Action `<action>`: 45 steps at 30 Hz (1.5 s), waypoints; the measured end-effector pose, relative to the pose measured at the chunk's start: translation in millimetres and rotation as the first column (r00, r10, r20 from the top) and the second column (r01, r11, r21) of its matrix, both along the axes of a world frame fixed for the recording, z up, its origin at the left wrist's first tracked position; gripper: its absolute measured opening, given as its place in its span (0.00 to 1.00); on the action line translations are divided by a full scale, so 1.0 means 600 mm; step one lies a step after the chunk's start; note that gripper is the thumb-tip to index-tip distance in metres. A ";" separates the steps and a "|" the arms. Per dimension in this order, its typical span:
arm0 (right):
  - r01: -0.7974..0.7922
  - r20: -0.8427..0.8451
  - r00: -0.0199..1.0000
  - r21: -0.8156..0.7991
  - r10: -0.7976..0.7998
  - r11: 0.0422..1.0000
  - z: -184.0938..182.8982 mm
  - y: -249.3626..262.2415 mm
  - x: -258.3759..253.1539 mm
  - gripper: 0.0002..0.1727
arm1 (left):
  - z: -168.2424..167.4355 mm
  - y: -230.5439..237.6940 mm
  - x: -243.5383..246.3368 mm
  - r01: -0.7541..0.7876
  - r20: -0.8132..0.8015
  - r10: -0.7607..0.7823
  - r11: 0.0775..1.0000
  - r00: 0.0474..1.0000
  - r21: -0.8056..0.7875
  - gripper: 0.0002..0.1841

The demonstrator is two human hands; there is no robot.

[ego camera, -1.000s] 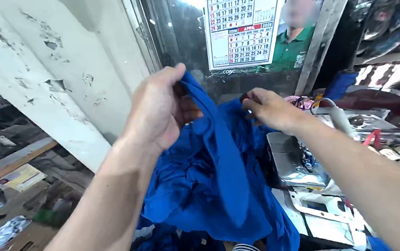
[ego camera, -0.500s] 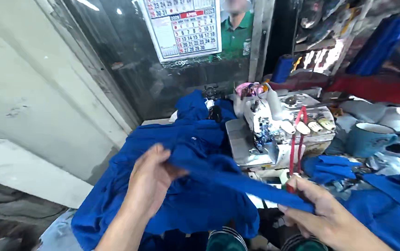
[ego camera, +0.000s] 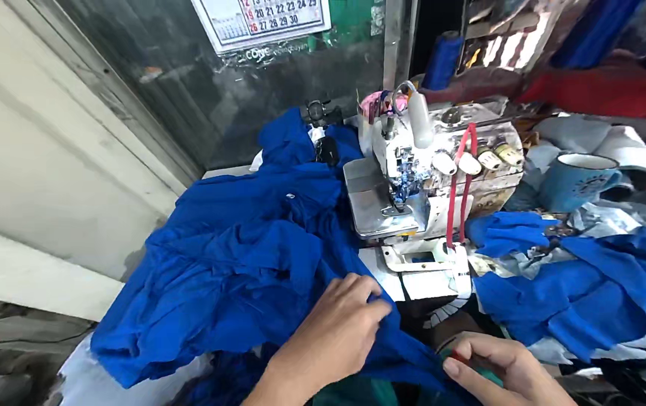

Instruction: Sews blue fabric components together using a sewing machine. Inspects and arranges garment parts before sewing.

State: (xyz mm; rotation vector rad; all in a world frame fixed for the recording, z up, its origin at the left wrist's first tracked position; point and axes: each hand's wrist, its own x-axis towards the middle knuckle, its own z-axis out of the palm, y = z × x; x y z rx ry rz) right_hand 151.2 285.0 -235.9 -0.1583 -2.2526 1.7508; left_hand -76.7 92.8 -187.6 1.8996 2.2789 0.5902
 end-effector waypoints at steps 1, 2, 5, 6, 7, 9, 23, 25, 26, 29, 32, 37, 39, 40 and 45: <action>0.030 -0.008 1.000 0.018 -0.030 0.999 0.006 0.004 0.005 0.09 | -0.004 0.009 -0.003 0.049 -0.039 -0.053 0.994 0.998 -0.102 0.11; 0.064 -0.011 0.998 0.020 -0.064 0.998 0.007 0.007 0.009 0.09 | -0.002 0.011 -0.006 0.079 -0.047 -0.087 0.986 0.995 -0.147 0.10; 0.125 0.037 0.991 0.037 -0.127 0.991 -0.017 0.003 0.011 0.14 | 0.007 0.007 -0.008 0.118 -0.061 -0.123 0.990 0.991 -0.076 0.14; 0.110 0.056 0.992 0.063 -0.114 0.992 -0.023 -0.002 0.003 0.17 | 0.010 0.009 -0.006 0.114 -0.052 -0.115 0.993 0.992 -0.019 0.16; 0.090 0.059 0.994 0.091 -0.095 0.992 -0.026 -0.009 -0.010 0.18 | 0.014 0.012 -0.004 0.107 -0.042 -0.106 0.994 0.994 0.020 0.17; 0.060 0.015 0.998 0.173 -0.063 0.983 -0.032 -0.023 -0.035 0.16 | 0.023 0.013 0.001 0.061 -0.050 -0.059 0.997 0.997 0.053 0.17; -0.307 -0.089 0.948 -0.015 0.304 0.952 0.068 -0.009 -0.090 0.12 | 0.093 -0.102 -0.065 -0.203 0.122 0.175 0.941 0.977 0.271 0.12; -0.218 -0.100 0.973 -0.081 0.209 0.973 0.052 -0.016 -0.106 0.12 | 0.128 -0.095 -0.084 -0.269 -0.025 0.286 0.925 0.958 0.268 0.14; -0.109 -0.067 0.993 -0.114 0.102 0.987 0.034 -0.021 -0.118 0.11 | 0.131 -0.078 -0.092 -0.301 -0.084 0.336 0.912 0.938 0.279 0.14; 0.187 0.121 0.980 -0.279 -0.158 0.942 -0.015 -0.038 -0.133 0.12 | 0.051 -0.005 -0.131 -0.349 -0.137 0.400 0.891 0.906 0.291 0.13; 0.208 0.131 0.976 -0.351 -0.172 0.913 -0.025 -0.045 -0.111 0.13 | -0.066 0.039 -0.155 -0.322 -0.178 0.370 0.913 0.912 0.249 0.16; 0.212 0.040 0.977 -0.319 -0.210 0.924 -0.029 -0.038 -0.093 0.19 | -0.030 0.008 -0.120 -0.331 -0.077 0.380 0.875 0.922 0.353 0.17; 0.246 -0.023 0.964 -0.315 -0.267 0.917 -0.032 -0.040 -0.094 0.19 | -0.019 -0.024 -0.063 -0.364 0.042 0.389 0.810 0.920 0.460 0.12; 0.254 -0.043 0.958 -0.331 -0.284 0.909 -0.032 -0.043 -0.096 0.19 | -0.023 -0.033 -0.021 -0.387 0.168 0.352 0.772 0.921 0.504 0.09; 0.232 -0.111 0.953 -0.324 -0.281 0.917 -0.019 -0.058 -0.112 0.23 | -0.095 -0.002 0.144 -0.533 0.584 0.266 0.770 0.767 0.350 0.20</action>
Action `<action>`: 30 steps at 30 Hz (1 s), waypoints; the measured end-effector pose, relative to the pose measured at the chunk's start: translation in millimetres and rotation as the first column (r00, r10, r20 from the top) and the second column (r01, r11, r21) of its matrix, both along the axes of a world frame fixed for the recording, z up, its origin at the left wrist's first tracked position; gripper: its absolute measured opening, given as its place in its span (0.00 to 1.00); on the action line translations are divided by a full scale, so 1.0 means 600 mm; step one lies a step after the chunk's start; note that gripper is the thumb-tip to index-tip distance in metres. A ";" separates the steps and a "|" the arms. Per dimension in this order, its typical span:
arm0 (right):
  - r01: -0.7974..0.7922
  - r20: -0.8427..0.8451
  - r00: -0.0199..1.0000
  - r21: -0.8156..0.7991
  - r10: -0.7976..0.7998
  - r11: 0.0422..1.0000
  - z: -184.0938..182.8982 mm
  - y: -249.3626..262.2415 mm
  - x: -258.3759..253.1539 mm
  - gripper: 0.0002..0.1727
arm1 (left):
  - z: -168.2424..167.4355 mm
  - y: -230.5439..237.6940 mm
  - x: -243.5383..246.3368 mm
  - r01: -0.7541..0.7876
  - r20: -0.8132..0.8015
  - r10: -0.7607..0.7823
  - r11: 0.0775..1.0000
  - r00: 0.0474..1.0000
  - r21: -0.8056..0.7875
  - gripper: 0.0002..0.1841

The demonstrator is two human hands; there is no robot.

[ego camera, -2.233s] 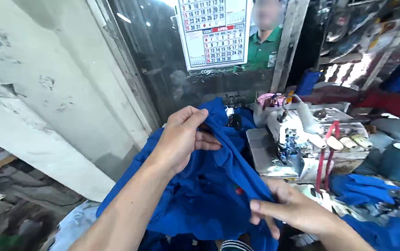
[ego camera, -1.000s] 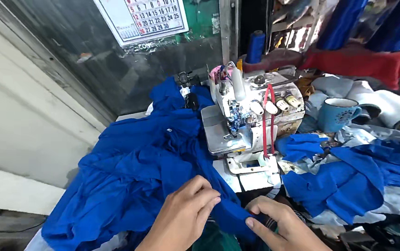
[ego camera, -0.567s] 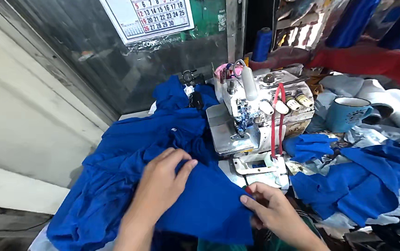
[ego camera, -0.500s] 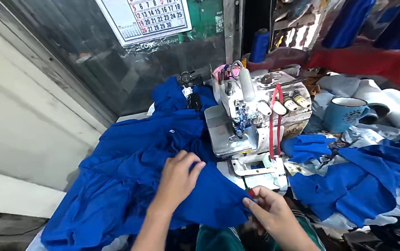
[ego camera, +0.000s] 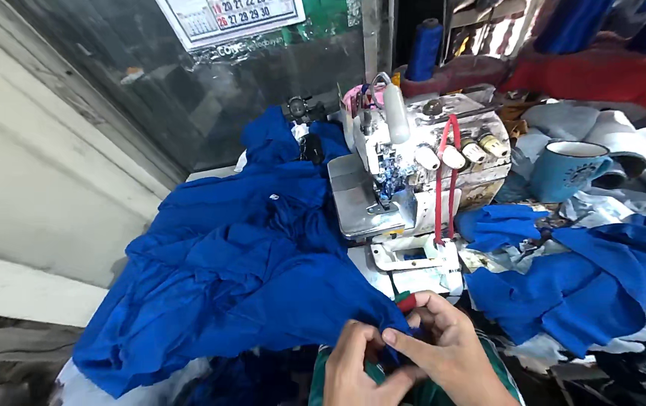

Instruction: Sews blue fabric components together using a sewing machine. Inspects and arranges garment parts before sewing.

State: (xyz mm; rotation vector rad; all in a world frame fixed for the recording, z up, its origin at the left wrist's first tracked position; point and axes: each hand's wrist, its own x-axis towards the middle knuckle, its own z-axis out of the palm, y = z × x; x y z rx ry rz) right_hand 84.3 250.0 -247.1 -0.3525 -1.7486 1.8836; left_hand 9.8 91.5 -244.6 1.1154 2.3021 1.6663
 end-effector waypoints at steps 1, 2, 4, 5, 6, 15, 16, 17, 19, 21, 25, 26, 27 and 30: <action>0.013 0.011 1.000 0.061 -0.014 0.998 0.003 0.002 0.002 0.24 | -0.010 0.004 0.002 -0.032 0.024 0.031 0.999 0.999 0.023 0.15; 0.032 0.031 0.999 0.153 -0.037 0.988 0.006 0.011 0.005 0.25 | -0.010 0.003 -0.004 -0.050 0.034 0.048 0.997 0.998 0.054 0.10; 0.051 0.099 0.990 0.380 -0.096 0.923 0.007 0.035 0.018 0.25 | 0.012 -0.018 -0.022 -0.035 0.039 0.032 0.996 0.999 0.078 0.08; 0.040 0.144 0.982 0.477 -0.122 0.878 0.007 0.044 0.024 0.25 | 0.021 -0.030 -0.032 -0.025 0.027 0.023 0.997 0.999 0.078 0.06; 0.022 0.177 0.974 0.537 -0.138 0.843 0.006 0.050 0.027 0.24 | 0.024 -0.036 -0.041 -0.027 -0.003 0.028 0.996 1.000 0.086 0.04; -0.204 0.116 0.978 0.360 0.173 0.911 0.073 -0.024 -0.002 0.11 | 0.090 -0.036 -0.083 -0.085 -0.329 0.100 0.995 0.939 0.061 0.13; -0.231 0.091 0.973 0.333 0.212 0.914 0.092 -0.028 0.003 0.10 | 0.117 -0.037 -0.087 -0.113 -0.401 0.128 0.992 0.907 0.062 0.13; -0.232 0.086 0.973 0.315 0.215 0.920 0.099 -0.029 0.002 0.09 | 0.132 -0.031 -0.095 -0.147 -0.483 0.161 0.987 0.861 0.066 0.12; -0.170 0.193 0.975 0.339 0.108 0.925 0.073 -0.019 -0.026 0.09 | 0.115 -0.001 -0.132 -0.253 -0.625 0.181 0.967 0.760 -0.027 0.11; -0.176 0.440 0.898 0.423 -0.032 0.889 0.032 -0.003 -0.061 0.17 | 0.047 0.037 -0.178 -0.333 -0.665 0.090 0.910 0.741 -0.248 0.15; -0.189 0.560 0.822 0.442 -0.104 0.877 0.023 0.009 -0.073 0.25 | 0.005 0.067 -0.208 -0.323 -0.638 -0.031 0.842 0.769 -0.431 0.19; -0.222 0.536 0.843 0.415 -0.040 0.882 0.025 0.012 -0.061 0.25 | 0.016 0.058 -0.203 -0.293 -0.617 -0.052 0.846 0.785 -0.445 0.21; -0.278 0.496 0.867 0.395 0.052 0.875 0.027 0.021 -0.050 0.24 | 0.027 0.051 -0.199 -0.268 -0.600 -0.063 0.854 0.798 -0.447 0.21; -0.376 0.384 0.902 0.470 0.199 0.798 0.048 0.084 -0.008 0.17 | 0.030 0.042 -0.203 -0.191 -0.530 -0.097 0.866 0.843 -0.462 0.23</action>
